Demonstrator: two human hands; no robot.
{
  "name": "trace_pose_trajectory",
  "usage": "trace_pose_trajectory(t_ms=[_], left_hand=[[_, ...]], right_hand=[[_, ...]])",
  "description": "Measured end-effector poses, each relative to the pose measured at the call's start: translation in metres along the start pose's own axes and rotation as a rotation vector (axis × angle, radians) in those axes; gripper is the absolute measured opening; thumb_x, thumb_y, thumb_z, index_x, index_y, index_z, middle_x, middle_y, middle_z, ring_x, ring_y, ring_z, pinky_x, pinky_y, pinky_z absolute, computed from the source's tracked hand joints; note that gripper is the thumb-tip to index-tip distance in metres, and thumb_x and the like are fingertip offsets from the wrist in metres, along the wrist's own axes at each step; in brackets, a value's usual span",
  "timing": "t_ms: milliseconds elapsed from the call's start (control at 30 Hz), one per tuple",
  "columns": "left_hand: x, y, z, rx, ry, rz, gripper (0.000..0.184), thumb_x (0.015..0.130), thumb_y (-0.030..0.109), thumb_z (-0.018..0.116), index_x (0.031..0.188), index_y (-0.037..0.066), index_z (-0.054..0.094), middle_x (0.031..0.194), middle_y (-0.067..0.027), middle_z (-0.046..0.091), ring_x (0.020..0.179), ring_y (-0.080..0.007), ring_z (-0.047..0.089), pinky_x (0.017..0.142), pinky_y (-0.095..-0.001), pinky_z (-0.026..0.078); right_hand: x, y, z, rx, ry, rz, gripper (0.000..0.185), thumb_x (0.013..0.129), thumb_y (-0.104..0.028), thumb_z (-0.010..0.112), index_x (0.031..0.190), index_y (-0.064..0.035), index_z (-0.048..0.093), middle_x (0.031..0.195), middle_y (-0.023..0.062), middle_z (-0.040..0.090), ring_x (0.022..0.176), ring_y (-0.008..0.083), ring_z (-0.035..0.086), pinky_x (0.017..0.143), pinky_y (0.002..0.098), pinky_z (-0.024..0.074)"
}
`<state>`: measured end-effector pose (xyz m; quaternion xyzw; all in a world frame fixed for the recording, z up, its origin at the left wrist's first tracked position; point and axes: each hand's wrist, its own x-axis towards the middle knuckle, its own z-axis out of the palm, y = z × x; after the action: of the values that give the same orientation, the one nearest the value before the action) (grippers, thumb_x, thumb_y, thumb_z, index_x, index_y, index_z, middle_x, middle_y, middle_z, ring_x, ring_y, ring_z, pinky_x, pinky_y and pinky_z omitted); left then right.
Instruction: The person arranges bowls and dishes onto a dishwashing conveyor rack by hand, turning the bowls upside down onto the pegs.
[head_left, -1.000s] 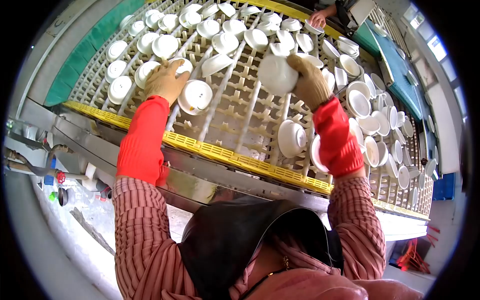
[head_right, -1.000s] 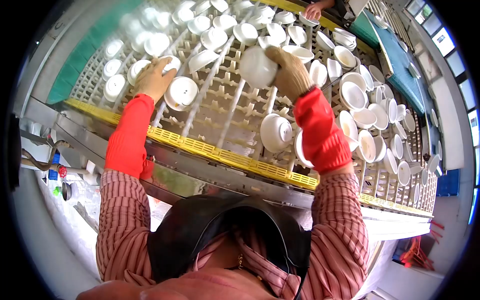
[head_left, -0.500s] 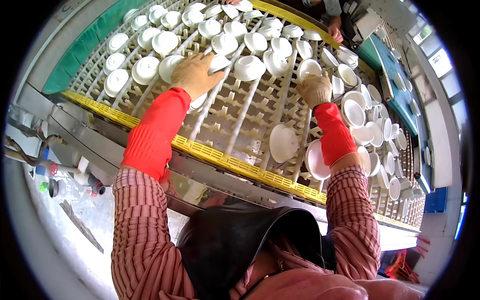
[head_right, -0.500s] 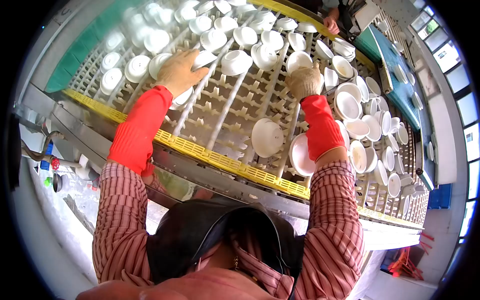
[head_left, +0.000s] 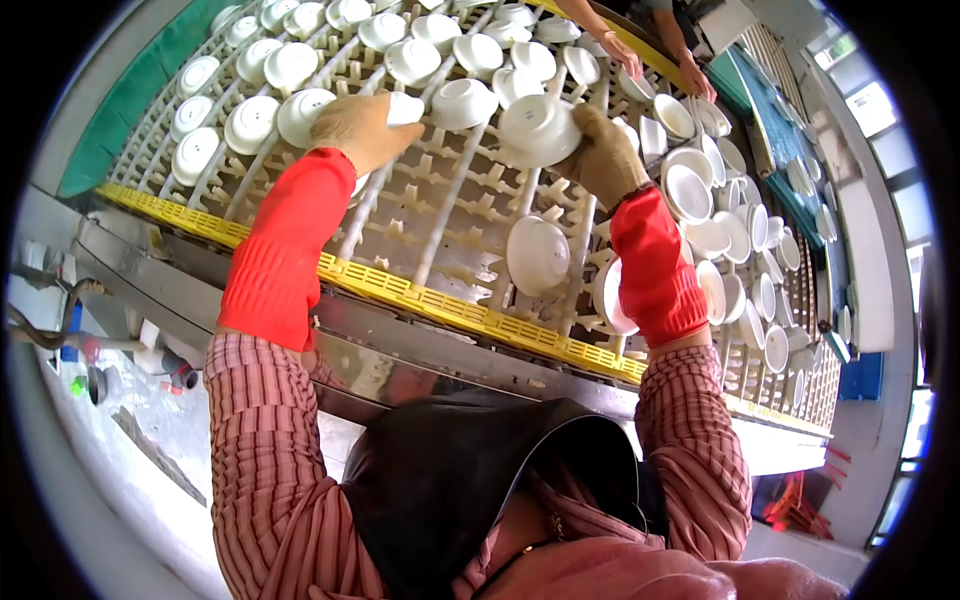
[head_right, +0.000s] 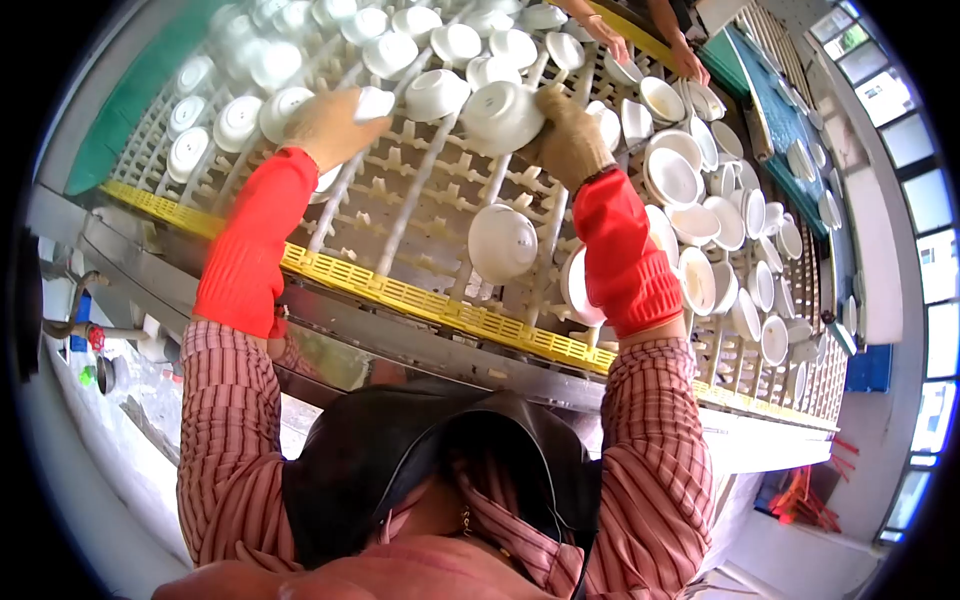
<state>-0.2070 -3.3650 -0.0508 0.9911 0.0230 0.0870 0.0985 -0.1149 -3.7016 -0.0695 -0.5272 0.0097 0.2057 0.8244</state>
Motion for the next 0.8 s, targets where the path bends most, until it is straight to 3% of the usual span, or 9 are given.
trace_pose_trajectory(t_ms=[133,200,300,333,400,500,667,700,800], left_hand=[[-0.009,0.038,-0.015,0.128,0.167,0.254,0.052,0.098,0.048,0.076,0.127,0.005,0.074,0.115,-0.0179,0.077,0.112,-0.0378,0.071,0.098,-0.0505,0.055],[-0.015,0.061,-0.013,0.072,0.323,0.458,0.047,0.096,0.043,0.079,0.122,0.005,0.073,0.113,-0.0152,0.074,0.111,-0.0352,0.068,0.100,-0.0488,0.053],[-0.035,0.127,-0.003,-0.128,0.336,0.798,0.051,0.087,0.040,0.084,0.116,0.001,0.070,0.107,-0.0145,0.068,0.105,-0.0325,0.065,0.097,-0.0470,0.053],[-0.045,0.152,0.004,-0.080,0.298,0.896,0.057,0.085,0.054,0.086,0.109,0.004,0.072,0.101,-0.0095,0.067,0.102,-0.0250,0.064,0.096,-0.0432,0.056],[-0.070,0.198,0.018,-0.087,0.233,1.125,0.061,0.076,0.051,0.088,0.112,0.003,0.073,0.103,-0.0108,0.066,0.101,-0.0263,0.065,0.091,-0.0442,0.058],[-0.096,0.236,0.069,-0.078,0.422,1.345,0.036,0.079,0.031,0.078,0.107,0.009,0.078,0.099,-0.0100,0.074,0.110,-0.0292,0.068,0.103,-0.0453,0.058],[-0.093,0.248,0.071,0.089,-0.013,1.212,0.022,0.085,0.029,0.074,0.103,0.020,0.084,0.100,-0.0062,0.079,0.121,-0.0286,0.071,0.096,-0.0446,0.061],[-0.093,0.250,0.064,0.126,-0.103,1.139,0.020,0.087,0.030,0.074,0.102,0.021,0.084,0.098,-0.0063,0.079,0.117,-0.0288,0.073,0.093,-0.0449,0.061],[-0.091,0.254,0.058,-0.155,-0.310,0.789,0.025,0.100,0.037,0.071,0.107,0.019,0.086,0.097,-0.0097,0.080,0.094,-0.0317,0.078,0.083,-0.0461,0.062]], right_hand=[[-0.029,-0.014,-0.034,-1.171,0.193,-0.251,0.054,0.109,-0.054,0.060,0.124,-0.0054,0.078,0.103,0.0093,0.085,0.102,0.0265,0.081,0.088,0.0431,0.0629],[-0.038,-0.036,-0.063,-1.948,0.287,-0.597,0.057,0.098,-0.058,0.066,0.120,-0.0066,0.078,0.110,0.0163,0.083,0.104,0.0389,0.078,0.091,0.0491,0.0608],[-0.053,-0.063,-0.105,-1.927,0.529,-0.272,0.067,0.093,-0.057,0.073,0.134,-0.0048,0.071,0.121,0.0232,0.080,0.111,0.0417,0.078,0.099,0.0511,0.0596],[-0.055,-0.069,-0.123,-2.018,0.522,-0.190,0.072,0.091,-0.061,0.074,0.134,-0.0037,0.070,0.121,0.0251,0.079,0.113,0.0421,0.077,0.101,0.0528,0.0589],[-0.043,-0.049,-0.186,-2.223,0.619,-0.372,0.083,0.090,-0.064,0.074,0.148,-0.0051,0.065,0.124,0.0258,0.079,0.115,0.0423,0.076,0.106,0.0514,0.0572],[-0.028,-0.046,-0.213,-2.173,0.470,-0.303,0.078,0.093,-0.068,0.068,0.136,-0.0034,0.074,0.120,0.0273,0.079,0.115,0.0431,0.076,0.105,0.0505,0.0574],[-0.067,-0.055,-0.152,-1.779,0.429,-0.168,0.072,0.097,-0.069,0.058,0.114,-0.0033,0.084,0.110,0.0294,0.079,0.104,0.0437,0.078,0.098,0.0538,0.0588],[-0.071,-0.061,-0.133,-1.777,0.438,-0.150,0.053,0.100,-0.053,0.063,0.120,-0.0066,0.081,0.103,0.0284,0.079,0.100,0.0455,0.078,0.090,0.0542,0.0594],[-0.069,-0.072,-0.128,-1.632,0.040,-0.682,0.036,0.108,-0.034,0.060,0.128,-0.0074,0.076,0.109,0.0270,0.078,0.109,0.0460,0.075,0.093,0.0494,0.0588]])
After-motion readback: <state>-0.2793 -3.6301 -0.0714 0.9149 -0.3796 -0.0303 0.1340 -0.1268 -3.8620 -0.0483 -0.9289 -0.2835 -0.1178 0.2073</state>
